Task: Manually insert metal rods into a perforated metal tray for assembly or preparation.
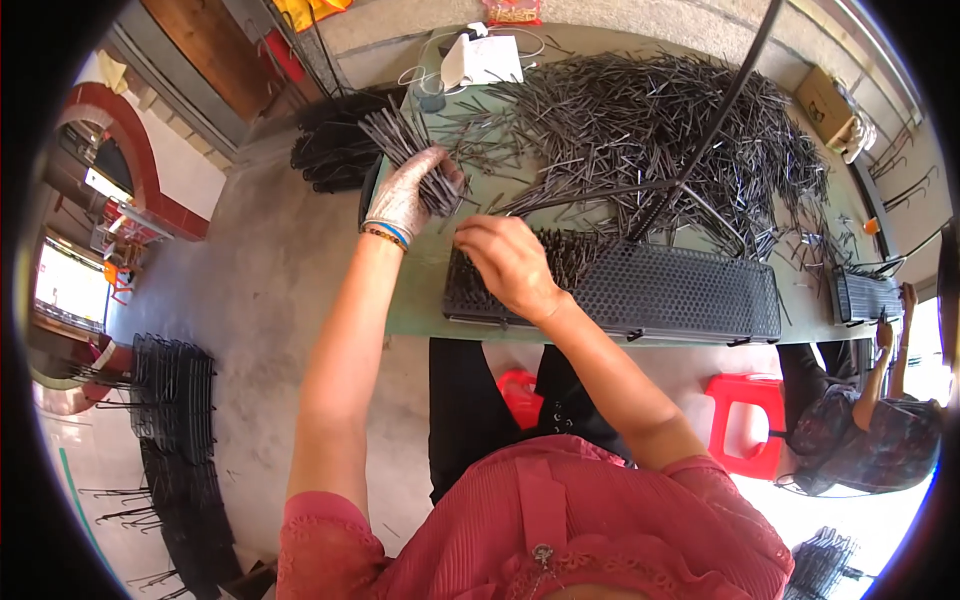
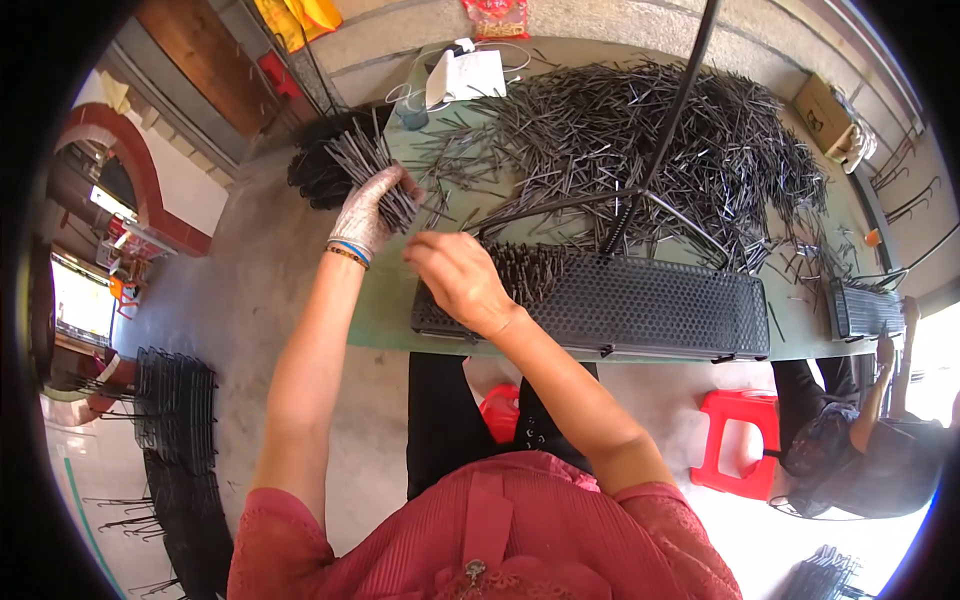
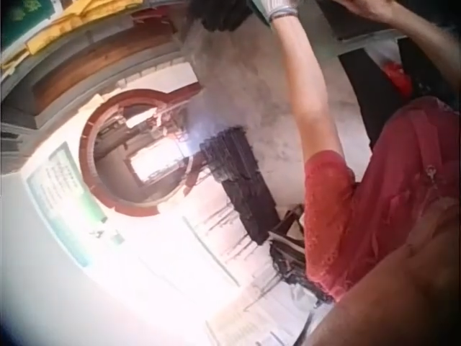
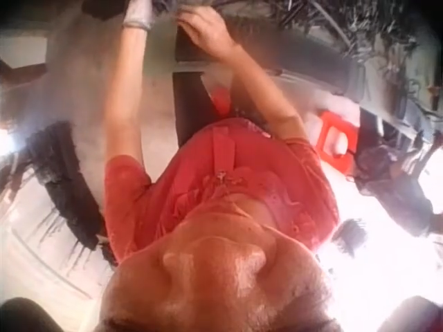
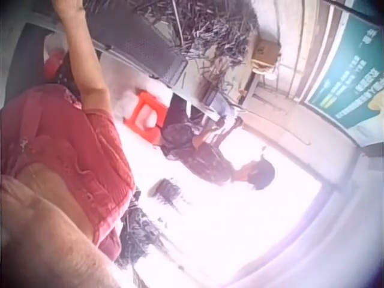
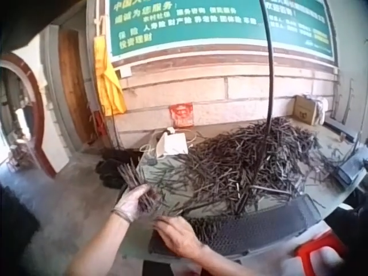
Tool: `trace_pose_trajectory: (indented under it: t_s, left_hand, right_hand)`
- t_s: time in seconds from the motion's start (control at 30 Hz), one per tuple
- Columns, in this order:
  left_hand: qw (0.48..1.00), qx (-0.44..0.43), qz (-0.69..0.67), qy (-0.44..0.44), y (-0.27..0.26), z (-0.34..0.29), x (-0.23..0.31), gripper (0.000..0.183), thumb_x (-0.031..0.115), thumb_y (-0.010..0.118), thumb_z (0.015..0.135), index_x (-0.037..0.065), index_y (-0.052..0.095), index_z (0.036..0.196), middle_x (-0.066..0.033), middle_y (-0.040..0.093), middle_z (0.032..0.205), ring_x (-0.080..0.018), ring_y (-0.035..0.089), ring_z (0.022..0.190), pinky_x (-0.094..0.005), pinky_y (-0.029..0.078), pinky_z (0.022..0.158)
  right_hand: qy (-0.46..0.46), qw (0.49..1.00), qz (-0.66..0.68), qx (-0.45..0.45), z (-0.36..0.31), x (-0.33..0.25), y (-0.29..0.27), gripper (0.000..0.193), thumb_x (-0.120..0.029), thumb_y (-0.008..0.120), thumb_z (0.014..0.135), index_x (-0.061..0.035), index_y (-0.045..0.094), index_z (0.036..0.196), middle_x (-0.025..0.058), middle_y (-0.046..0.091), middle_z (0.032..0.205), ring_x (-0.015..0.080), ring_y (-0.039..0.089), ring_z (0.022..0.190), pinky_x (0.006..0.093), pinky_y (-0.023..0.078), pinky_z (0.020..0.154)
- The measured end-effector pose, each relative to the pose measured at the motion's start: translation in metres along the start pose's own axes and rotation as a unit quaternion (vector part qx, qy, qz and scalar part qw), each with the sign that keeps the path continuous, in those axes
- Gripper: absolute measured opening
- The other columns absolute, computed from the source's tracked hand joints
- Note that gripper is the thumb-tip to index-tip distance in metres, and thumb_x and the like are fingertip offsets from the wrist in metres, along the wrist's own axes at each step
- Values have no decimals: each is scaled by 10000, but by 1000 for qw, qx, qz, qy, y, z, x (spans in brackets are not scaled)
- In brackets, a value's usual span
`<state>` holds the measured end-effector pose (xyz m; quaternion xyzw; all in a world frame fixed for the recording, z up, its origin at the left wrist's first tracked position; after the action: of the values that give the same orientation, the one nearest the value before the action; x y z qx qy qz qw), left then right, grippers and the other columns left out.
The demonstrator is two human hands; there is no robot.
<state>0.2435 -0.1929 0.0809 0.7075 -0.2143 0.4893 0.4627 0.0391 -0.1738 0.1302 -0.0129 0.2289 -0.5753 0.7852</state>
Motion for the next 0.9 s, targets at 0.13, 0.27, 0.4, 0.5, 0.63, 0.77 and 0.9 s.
trace_pose_trajectory:
  t_s: [0.13,0.27,0.4,0.5,0.63,0.77,0.9]
  left_hand:
    - [987,39,157,-9,-58,10,-11,284,180,727,831,1,591,1005,-66,664,787,-162,630,689,-309,515,648]
    - [907,74,405,88,-140,20,-62,524,142,712,772,-25,534,1236,-151,683,1041,-269,649,939,-352,502,847]
    - [834,97,543,17,-123,18,-85,584,190,704,735,-23,533,1251,-197,675,1059,-306,649,970,-351,484,888]
    - [886,81,454,36,-115,19,-74,539,171,703,759,-36,545,1231,-166,682,1025,-285,645,913,-354,491,845]
    - [969,62,237,17,-107,0,-51,371,157,736,809,6,602,1120,-92,673,925,-202,641,776,-327,509,707]
    - [998,-8,58,-15,-51,-58,-17,424,120,706,788,3,587,1178,-69,649,841,-172,633,680,-313,515,617]
    - [990,-113,29,-82,6,-140,-28,759,241,782,685,-38,464,1315,-71,625,852,-173,605,658,-307,497,573]
  right_hand:
    - [260,958,103,65,-19,32,-15,145,31,637,895,9,626,1038,77,666,968,124,633,836,258,517,753]
    - [403,870,256,119,-48,35,-26,195,16,617,922,31,599,1116,69,670,993,117,637,822,243,520,757]
    - [457,857,217,96,-68,32,-47,197,-6,633,918,27,609,1111,42,650,943,91,624,792,225,509,721]
    - [458,845,241,136,-73,29,-55,239,-18,645,916,33,594,1143,63,662,968,102,627,804,245,531,726]
    - [449,842,252,165,-68,25,-61,265,-25,650,915,39,584,1164,75,669,978,105,629,805,247,529,716]
    - [496,822,256,111,-76,24,-62,294,-64,649,924,53,585,1186,82,671,949,114,627,791,247,521,701]
    - [588,718,363,88,-93,28,-47,313,-137,630,946,57,599,1190,69,659,897,113,590,719,248,493,679]
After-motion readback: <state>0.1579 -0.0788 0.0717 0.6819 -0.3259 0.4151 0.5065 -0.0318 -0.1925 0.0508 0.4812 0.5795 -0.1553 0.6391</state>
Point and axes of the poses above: each hand's wrist, its own z-axis towards the middle knuckle, its own y-axis out of the palm, x = y × z, the point moved 7 cm from there along z, towards the middle knuckle
